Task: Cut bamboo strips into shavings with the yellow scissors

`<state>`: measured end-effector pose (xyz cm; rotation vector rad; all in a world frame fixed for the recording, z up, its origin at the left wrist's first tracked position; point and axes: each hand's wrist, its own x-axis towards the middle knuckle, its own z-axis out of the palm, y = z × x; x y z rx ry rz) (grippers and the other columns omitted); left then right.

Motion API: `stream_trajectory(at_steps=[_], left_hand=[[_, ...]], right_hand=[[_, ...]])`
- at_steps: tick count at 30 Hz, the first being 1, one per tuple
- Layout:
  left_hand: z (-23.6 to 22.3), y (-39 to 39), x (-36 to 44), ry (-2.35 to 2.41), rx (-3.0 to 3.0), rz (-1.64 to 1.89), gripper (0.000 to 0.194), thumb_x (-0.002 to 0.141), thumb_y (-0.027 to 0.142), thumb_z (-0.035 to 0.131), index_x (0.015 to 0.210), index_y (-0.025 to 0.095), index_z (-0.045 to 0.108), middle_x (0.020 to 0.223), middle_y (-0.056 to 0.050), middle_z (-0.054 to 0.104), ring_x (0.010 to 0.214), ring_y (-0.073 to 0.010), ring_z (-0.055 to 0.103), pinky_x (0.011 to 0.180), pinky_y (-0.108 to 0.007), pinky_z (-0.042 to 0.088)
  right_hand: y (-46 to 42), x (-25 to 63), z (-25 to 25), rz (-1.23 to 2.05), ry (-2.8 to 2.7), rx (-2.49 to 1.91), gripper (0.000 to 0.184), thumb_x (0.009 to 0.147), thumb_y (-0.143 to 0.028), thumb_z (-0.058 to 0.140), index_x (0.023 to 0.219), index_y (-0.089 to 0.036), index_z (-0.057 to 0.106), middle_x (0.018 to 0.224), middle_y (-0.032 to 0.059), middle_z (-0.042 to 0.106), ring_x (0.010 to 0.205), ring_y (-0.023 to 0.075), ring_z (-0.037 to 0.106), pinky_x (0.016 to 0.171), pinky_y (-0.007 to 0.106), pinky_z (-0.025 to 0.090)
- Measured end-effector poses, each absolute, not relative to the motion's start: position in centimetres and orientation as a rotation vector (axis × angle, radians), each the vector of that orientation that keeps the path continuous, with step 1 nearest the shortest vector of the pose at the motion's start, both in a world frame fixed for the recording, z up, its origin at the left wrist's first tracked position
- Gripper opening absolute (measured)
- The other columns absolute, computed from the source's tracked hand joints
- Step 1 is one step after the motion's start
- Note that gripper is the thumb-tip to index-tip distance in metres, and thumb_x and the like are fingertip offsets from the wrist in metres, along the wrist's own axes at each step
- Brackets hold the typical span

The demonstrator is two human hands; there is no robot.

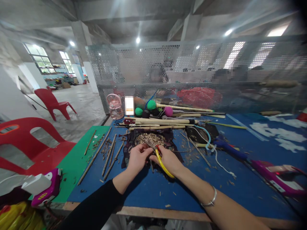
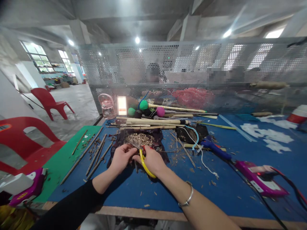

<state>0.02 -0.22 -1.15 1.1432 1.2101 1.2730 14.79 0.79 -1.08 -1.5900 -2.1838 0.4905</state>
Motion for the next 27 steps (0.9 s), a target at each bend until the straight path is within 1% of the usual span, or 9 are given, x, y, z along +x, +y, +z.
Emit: stream_trajectory(at_steps=[4,7,11,15,18,19,23,25,27], left_hand=[[-1.0,-0.2,0.1,1.184,1.126,1.26,0.025,0.063,0.037,0.066,0.064,0.014,0.057,0.045,0.007,0.049,0.035,-0.004,0.04,0.034,-0.016,0.035],[-0.9,-0.2,0.1,1.15,1.077,1.229,0.027,0.062,0.039,0.067,0.065,0.013,0.059,0.048,0.004,0.054,0.039,-0.0053,0.046,0.038,-0.016,0.038],[-0.6,-0.1,0.0,1.146,1.013,1.246,0.03,0.062,0.041,0.067,0.069,0.013,0.061,0.055,0.0,0.06,0.046,-0.0076,0.053,0.039,-0.016,0.038],[-0.6,0.0,-0.2,1.126,0.943,1.264,0.036,0.064,0.045,0.065,0.08,0.013,0.063,0.06,-0.001,0.062,0.05,-0.0081,0.057,0.04,-0.014,0.038],[-0.8,0.1,-0.2,1.109,0.883,1.261,0.041,0.067,0.048,0.061,0.09,0.014,0.062,0.063,-0.002,0.063,0.052,-0.0095,0.059,0.04,-0.015,0.04],[-0.9,0.1,-0.2,1.105,0.878,1.263,0.042,0.068,0.049,0.061,0.09,0.014,0.061,0.062,-0.002,0.063,0.051,-0.0095,0.059,0.04,-0.015,0.04],[-1.1,0.1,-0.1,1.108,0.926,1.257,0.037,0.067,0.049,0.061,0.073,0.012,0.059,0.059,-0.002,0.061,0.046,-0.0083,0.055,0.039,-0.016,0.04],[-1.0,0.0,-0.1,1.117,0.972,1.244,0.037,0.067,0.048,0.061,0.067,0.012,0.057,0.058,-0.002,0.061,0.043,-0.0069,0.052,0.039,-0.016,0.039],[-0.9,0.0,0.0,1.1,1.05,1.224,0.035,0.067,0.046,0.062,0.065,0.011,0.058,0.059,-0.002,0.06,0.042,-0.0053,0.049,0.04,-0.016,0.039]], right_hand=[[1.1,15.1,-1.4,0.516,-2.177,-1.637,0.037,0.074,-0.055,0.053,0.076,-0.018,0.055,0.068,0.0031,0.061,0.057,0.0135,0.051,0.051,0.022,0.028],[1.6,15.5,-1.6,0.552,-2.172,-1.621,0.037,0.075,-0.055,0.051,0.073,-0.018,0.058,0.066,0.0032,0.061,0.056,0.0136,0.051,0.051,0.021,0.03],[2.1,15.9,-1.7,0.649,-2.179,-1.566,0.04,0.077,-0.055,0.046,0.07,-0.017,0.06,0.063,0.0032,0.061,0.057,0.0149,0.052,0.051,0.021,0.032],[2.0,16.0,-1.4,0.631,-2.17,-1.565,0.041,0.078,-0.055,0.045,0.072,-0.017,0.058,0.065,0.0031,0.061,0.058,0.0151,0.053,0.052,0.021,0.032],[1.6,15.8,-0.8,0.531,-2.154,-1.631,0.04,0.075,-0.057,0.05,0.077,-0.018,0.057,0.07,0.0037,0.062,0.062,0.0157,0.055,0.054,0.021,0.032],[1.4,15.8,-0.6,0.513,-2.157,-1.648,0.04,0.073,-0.058,0.052,0.081,-0.019,0.056,0.071,0.004,0.062,0.063,0.0159,0.055,0.054,0.022,0.031],[1.1,15.6,-0.3,0.541,-2.204,-1.617,0.045,0.069,-0.057,0.058,0.093,-0.019,0.052,0.078,0.0051,0.063,0.064,0.0159,0.056,0.054,0.021,0.031],[1.1,15.5,-0.5,0.55,-2.217,-1.584,0.044,0.07,-0.055,0.058,0.094,-0.019,0.051,0.081,0.0056,0.062,0.065,0.0157,0.056,0.054,0.021,0.031],[1.2,15.6,-0.7,0.541,-2.215,-1.563,0.041,0.072,-0.054,0.056,0.093,-0.019,0.051,0.08,0.0056,0.062,0.064,0.0155,0.056,0.054,0.021,0.032]])
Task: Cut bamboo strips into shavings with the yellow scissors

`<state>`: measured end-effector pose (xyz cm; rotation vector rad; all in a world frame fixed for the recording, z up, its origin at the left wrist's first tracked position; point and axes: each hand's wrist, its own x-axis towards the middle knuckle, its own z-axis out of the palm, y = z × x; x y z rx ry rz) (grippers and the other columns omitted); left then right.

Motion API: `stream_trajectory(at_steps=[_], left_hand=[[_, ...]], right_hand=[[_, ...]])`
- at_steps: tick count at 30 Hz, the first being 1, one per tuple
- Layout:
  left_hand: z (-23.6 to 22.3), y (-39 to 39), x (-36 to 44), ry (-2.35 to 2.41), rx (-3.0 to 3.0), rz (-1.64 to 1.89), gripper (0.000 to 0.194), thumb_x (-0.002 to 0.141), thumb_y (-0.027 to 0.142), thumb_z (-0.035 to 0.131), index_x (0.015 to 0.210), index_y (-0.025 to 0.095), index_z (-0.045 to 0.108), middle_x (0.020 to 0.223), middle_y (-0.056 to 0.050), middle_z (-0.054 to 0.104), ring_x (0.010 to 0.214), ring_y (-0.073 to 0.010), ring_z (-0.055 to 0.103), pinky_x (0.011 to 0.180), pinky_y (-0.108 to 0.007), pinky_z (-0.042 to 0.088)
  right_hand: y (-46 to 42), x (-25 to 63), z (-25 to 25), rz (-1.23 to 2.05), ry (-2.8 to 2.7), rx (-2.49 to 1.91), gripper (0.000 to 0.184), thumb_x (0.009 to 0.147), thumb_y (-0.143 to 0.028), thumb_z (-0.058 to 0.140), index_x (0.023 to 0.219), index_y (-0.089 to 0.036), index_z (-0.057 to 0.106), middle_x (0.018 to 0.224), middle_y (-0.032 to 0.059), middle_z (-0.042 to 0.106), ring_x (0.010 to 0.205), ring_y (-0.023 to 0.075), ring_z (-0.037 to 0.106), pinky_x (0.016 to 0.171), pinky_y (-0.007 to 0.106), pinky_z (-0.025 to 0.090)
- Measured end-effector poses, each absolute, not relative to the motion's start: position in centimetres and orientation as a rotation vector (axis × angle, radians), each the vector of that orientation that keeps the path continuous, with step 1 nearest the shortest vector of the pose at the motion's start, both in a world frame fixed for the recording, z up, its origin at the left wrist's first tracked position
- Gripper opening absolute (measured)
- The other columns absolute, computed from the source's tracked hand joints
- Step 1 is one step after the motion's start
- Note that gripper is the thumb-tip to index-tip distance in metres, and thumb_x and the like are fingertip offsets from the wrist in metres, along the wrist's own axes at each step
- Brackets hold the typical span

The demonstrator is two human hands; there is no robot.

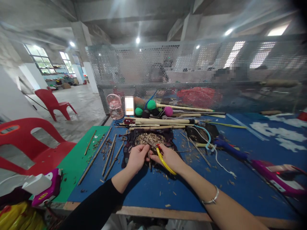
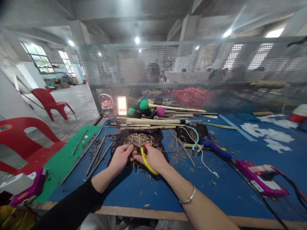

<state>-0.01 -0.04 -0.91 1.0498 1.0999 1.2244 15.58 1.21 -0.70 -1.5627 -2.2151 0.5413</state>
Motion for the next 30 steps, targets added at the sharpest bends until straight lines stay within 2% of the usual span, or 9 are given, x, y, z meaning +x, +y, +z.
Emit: stream_trajectory(at_steps=[5,11,14,17,23,30], left_hand=[[-0.85,-0.16,0.08,1.016,1.142,1.193,0.029,0.067,0.04,0.064,0.068,0.012,0.06,0.064,-0.001,0.061,0.048,-0.0047,0.05,0.047,-0.015,0.041],[-0.7,-0.32,0.22,1.056,1.095,1.179,0.032,0.066,0.042,0.065,0.068,0.011,0.061,0.067,-0.004,0.064,0.047,-0.0061,0.05,0.044,-0.017,0.041],[-0.58,-0.46,0.29,1.063,1.092,1.187,0.032,0.065,0.042,0.065,0.066,0.011,0.062,0.063,-0.003,0.063,0.048,-0.0073,0.052,0.044,-0.017,0.041],[-0.68,-0.52,0.27,1.072,1.124,1.183,0.032,0.066,0.042,0.064,0.066,0.011,0.062,0.062,-0.002,0.062,0.045,-0.0062,0.049,0.042,-0.017,0.04],[-1.14,-0.39,0.14,1.074,1.146,1.205,0.03,0.069,0.042,0.062,0.068,0.012,0.061,0.065,-0.002,0.062,0.045,-0.0055,0.049,0.041,-0.016,0.041],[-0.84,-0.34,0.02,1.041,1.133,1.2,0.032,0.068,0.043,0.061,0.074,0.012,0.061,0.061,-0.001,0.059,0.047,-0.0063,0.049,0.041,-0.016,0.042]], right_hand=[[1.43,15.75,-1.04,0.534,-2.177,-1.577,0.036,0.074,-0.051,0.055,0.091,-0.019,0.052,0.078,0.0047,0.062,0.063,0.0153,0.055,0.055,0.022,0.032],[1.03,15.45,-0.45,0.521,-2.171,-1.493,0.043,0.069,-0.05,0.061,0.095,-0.018,0.051,0.091,0.0079,0.06,0.082,0.0187,0.057,0.067,0.025,0.037],[0.85,15.22,-0.22,0.472,-2.175,-1.493,0.046,0.065,-0.051,0.064,0.093,-0.016,0.051,0.092,0.0086,0.059,0.085,0.0194,0.055,0.071,0.026,0.037],[0.72,15.06,-0.16,0.459,-2.157,-1.517,0.044,0.066,-0.051,0.063,0.091,-0.016,0.05,0.089,0.0078,0.059,0.081,0.0185,0.056,0.067,0.025,0.036],[0.7,15.04,-0.16,0.501,-2.144,-1.648,0.034,0.073,-0.052,0.057,0.081,-0.019,0.052,0.071,0.0039,0.061,0.058,0.0138,0.053,0.052,0.022,0.028],[1.42,15.56,-0.74,0.528,-2.136,-1.67,0.036,0.074,-0.055,0.052,0.074,-0.019,0.057,0.069,0.0042,0.063,0.057,0.0144,0.053,0.051,0.022,0.031]])
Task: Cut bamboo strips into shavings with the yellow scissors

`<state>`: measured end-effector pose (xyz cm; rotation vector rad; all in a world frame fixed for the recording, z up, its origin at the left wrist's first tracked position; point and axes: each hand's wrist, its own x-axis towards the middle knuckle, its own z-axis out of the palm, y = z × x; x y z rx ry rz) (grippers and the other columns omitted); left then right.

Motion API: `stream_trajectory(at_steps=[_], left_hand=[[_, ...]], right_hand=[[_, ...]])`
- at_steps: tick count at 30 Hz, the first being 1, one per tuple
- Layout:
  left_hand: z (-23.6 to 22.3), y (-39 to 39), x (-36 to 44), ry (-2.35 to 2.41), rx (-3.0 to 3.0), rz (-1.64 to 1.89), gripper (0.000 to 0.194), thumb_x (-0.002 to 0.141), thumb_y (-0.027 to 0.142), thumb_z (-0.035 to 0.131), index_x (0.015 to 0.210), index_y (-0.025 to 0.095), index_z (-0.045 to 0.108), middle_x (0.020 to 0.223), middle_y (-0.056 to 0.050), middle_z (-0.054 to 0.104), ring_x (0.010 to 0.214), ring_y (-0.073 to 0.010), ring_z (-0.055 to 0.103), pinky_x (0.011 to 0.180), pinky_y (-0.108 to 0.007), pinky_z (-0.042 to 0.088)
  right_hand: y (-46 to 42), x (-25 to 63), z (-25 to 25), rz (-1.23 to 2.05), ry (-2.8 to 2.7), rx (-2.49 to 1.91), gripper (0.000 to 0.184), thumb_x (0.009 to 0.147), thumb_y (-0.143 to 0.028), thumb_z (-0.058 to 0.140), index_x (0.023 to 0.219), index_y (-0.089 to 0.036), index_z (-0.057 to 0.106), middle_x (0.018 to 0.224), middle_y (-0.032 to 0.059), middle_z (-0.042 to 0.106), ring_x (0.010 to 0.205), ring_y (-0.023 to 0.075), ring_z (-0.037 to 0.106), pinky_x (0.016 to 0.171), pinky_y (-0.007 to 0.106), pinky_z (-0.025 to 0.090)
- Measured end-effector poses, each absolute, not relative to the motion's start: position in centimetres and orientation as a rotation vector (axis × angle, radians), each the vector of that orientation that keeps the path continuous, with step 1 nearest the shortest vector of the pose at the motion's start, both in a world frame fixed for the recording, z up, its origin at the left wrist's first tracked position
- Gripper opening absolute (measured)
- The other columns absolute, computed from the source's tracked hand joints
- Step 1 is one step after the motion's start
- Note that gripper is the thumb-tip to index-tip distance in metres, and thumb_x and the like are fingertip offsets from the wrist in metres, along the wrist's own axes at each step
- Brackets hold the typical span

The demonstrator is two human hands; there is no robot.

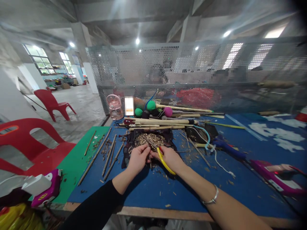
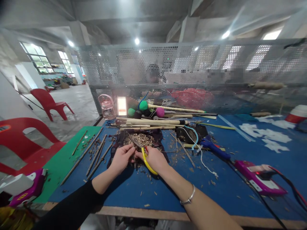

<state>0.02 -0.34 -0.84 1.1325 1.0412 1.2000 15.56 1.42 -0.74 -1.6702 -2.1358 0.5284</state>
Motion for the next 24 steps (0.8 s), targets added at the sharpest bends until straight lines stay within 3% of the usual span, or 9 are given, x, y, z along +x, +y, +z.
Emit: stream_trajectory(at_steps=[7,12,18,24], left_hand=[[-0.4,-0.4,0.0,1.029,0.969,1.16,0.042,0.066,0.045,0.062,0.093,0.014,0.057,0.066,-0.001,0.058,0.052,-0.0089,0.056,0.04,-0.015,0.04],[-0.5,-0.2,0.0,1.016,0.953,1.23,0.048,0.067,0.046,0.062,0.101,0.015,0.05,0.062,0.002,0.055,0.051,-0.0082,0.055,0.044,-0.017,0.044],[-0.4,-0.2,0.0,0.994,0.913,1.283,0.045,0.06,0.048,0.067,0.085,0.017,0.045,0.066,0.0,0.06,0.056,-0.0103,0.059,0.046,-0.018,0.046],[-0.2,-0.4,0.1,0.975,0.941,1.253,0.043,0.062,0.048,0.066,0.085,0.016,0.047,0.066,0.0,0.059,0.059,-0.0127,0.062,0.043,-0.017,0.044]], right_hand=[[2.0,16.1,-1.3,0.755,-2.138,-1.479,0.039,0.078,-0.053,0.046,0.073,-0.017,0.059,0.065,0.0015,0.061,0.058,0.0143,0.054,0.05,0.02,0.032],[1.5,15.8,-0.3,0.543,-2.104,-1.62,0.036,0.074,-0.055,0.051,0.075,-0.019,0.056,0.07,0.0031,0.063,0.063,0.0163,0.056,0.054,0.022,0.033],[0.9,15.4,0.1,0.538,-2.09,-1.646,0.039,0.067,-0.052,0.061,0.089,-0.02,0.053,0.082,0.0053,0.065,0.072,0.0193,0.06,0.059,0.023,0.035],[0.8,15.4,-0.4,0.595,-2.092,-1.536,0.04,0.064,-0.045,0.068,0.092,-0.019,0.054,0.093,0.0079,0.063,0.083,0.0213,0.059,0.068,0.026,0.039]])
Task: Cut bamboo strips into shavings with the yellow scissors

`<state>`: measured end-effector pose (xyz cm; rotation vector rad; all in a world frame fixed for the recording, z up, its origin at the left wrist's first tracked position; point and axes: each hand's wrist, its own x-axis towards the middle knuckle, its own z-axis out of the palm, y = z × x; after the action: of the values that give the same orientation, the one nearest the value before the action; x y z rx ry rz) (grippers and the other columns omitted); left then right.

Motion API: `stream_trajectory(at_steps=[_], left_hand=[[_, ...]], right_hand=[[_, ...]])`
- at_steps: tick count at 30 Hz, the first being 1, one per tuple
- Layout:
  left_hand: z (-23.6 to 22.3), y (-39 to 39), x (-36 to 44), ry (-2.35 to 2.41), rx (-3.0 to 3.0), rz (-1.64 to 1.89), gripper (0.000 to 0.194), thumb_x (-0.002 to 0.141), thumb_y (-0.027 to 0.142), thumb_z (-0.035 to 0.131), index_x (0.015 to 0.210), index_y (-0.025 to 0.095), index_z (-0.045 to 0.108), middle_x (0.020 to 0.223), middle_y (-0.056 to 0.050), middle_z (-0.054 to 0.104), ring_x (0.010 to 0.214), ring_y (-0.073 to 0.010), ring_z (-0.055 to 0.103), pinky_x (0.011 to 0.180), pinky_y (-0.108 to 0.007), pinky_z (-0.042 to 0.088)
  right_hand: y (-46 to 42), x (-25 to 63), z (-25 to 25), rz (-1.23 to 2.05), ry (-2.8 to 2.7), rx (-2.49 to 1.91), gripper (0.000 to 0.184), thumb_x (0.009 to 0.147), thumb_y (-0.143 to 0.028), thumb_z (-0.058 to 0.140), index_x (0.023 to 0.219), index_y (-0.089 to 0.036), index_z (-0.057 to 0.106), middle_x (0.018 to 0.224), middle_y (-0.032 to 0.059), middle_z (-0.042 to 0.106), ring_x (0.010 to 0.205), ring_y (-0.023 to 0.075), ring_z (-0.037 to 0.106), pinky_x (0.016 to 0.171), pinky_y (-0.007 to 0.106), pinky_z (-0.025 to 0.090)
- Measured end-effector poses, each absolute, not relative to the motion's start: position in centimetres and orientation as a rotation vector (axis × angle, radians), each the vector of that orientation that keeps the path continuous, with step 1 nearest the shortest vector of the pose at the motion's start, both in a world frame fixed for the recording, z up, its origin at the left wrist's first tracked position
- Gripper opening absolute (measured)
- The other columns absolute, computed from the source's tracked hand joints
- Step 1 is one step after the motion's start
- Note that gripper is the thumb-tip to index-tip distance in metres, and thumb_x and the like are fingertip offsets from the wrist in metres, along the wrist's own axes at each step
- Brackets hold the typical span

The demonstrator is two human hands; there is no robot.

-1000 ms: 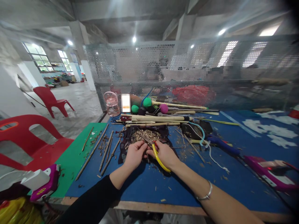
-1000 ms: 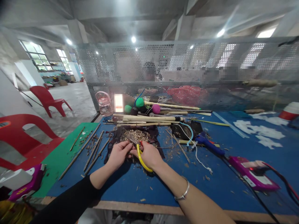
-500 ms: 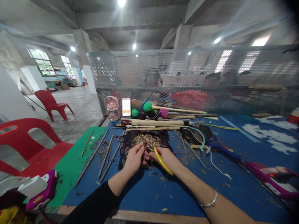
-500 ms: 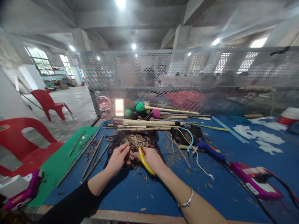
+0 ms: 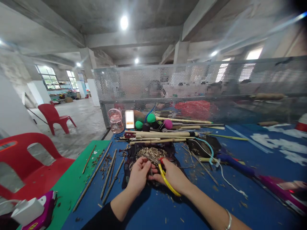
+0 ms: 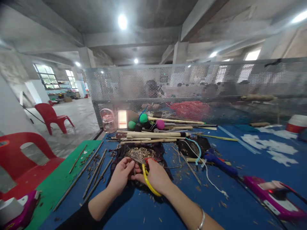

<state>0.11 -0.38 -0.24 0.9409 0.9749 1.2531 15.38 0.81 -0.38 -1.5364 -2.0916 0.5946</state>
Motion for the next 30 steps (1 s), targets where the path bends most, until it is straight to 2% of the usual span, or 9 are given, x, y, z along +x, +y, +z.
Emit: stream_trajectory(at_steps=[8,15,20,23,30], left_hand=[[-0.9,-0.3,0.4,0.974,0.964,1.243,0.04,0.062,0.044,0.068,0.081,0.016,0.047,0.065,0.001,0.06,0.055,-0.011,0.059,0.04,-0.016,0.041],[-1.0,-0.4,0.3,0.938,0.981,1.26,0.038,0.063,0.043,0.067,0.076,0.016,0.045,0.062,0.002,0.061,0.043,-0.0052,0.051,0.04,-0.016,0.041],[-0.5,-0.5,0.5,0.995,0.961,1.301,0.043,0.058,0.048,0.069,0.073,0.016,0.045,0.057,0.003,0.059,0.04,-0.005,0.049,0.038,-0.016,0.04],[-0.4,-0.6,0.5,1.014,0.944,1.305,0.044,0.057,0.048,0.069,0.075,0.015,0.047,0.057,0.002,0.06,0.042,-0.006,0.051,0.04,-0.016,0.042],[-0.4,-0.4,0.0,0.962,0.987,1.306,0.039,0.064,0.045,0.066,0.082,0.013,0.052,0.066,-0.002,0.062,0.052,-0.0091,0.056,0.04,-0.016,0.044]], right_hand=[[0.7,14.9,-0.6,0.498,-2.073,-1.473,0.042,0.063,-0.042,0.069,0.094,-0.019,0.053,0.093,0.0084,0.063,0.085,0.021,0.059,0.069,0.027,0.041],[0.8,15.0,-1.1,0.643,-2.104,-1.501,0.029,0.071,-0.044,0.06,0.084,-0.019,0.052,0.079,0.0046,0.065,0.067,0.0159,0.058,0.057,0.022,0.035],[1.2,15.1,-1.8,0.665,-2.072,-1.526,0.032,0.072,-0.048,0.059,0.082,-0.018,0.056,0.074,0.0045,0.064,0.062,0.0143,0.054,0.054,0.021,0.034],[1.5,15.2,-2.1,0.696,-2.069,-1.5,0.035,0.073,-0.05,0.056,0.079,-0.016,0.057,0.07,0.0032,0.062,0.06,0.0136,0.052,0.053,0.021,0.034],[2.0,15.6,-2.2,0.836,-2.065,-1.282,0.041,0.076,-0.054,0.05,0.073,-0.014,0.059,0.064,0.0005,0.057,0.058,0.0122,0.047,0.051,0.02,0.034]])
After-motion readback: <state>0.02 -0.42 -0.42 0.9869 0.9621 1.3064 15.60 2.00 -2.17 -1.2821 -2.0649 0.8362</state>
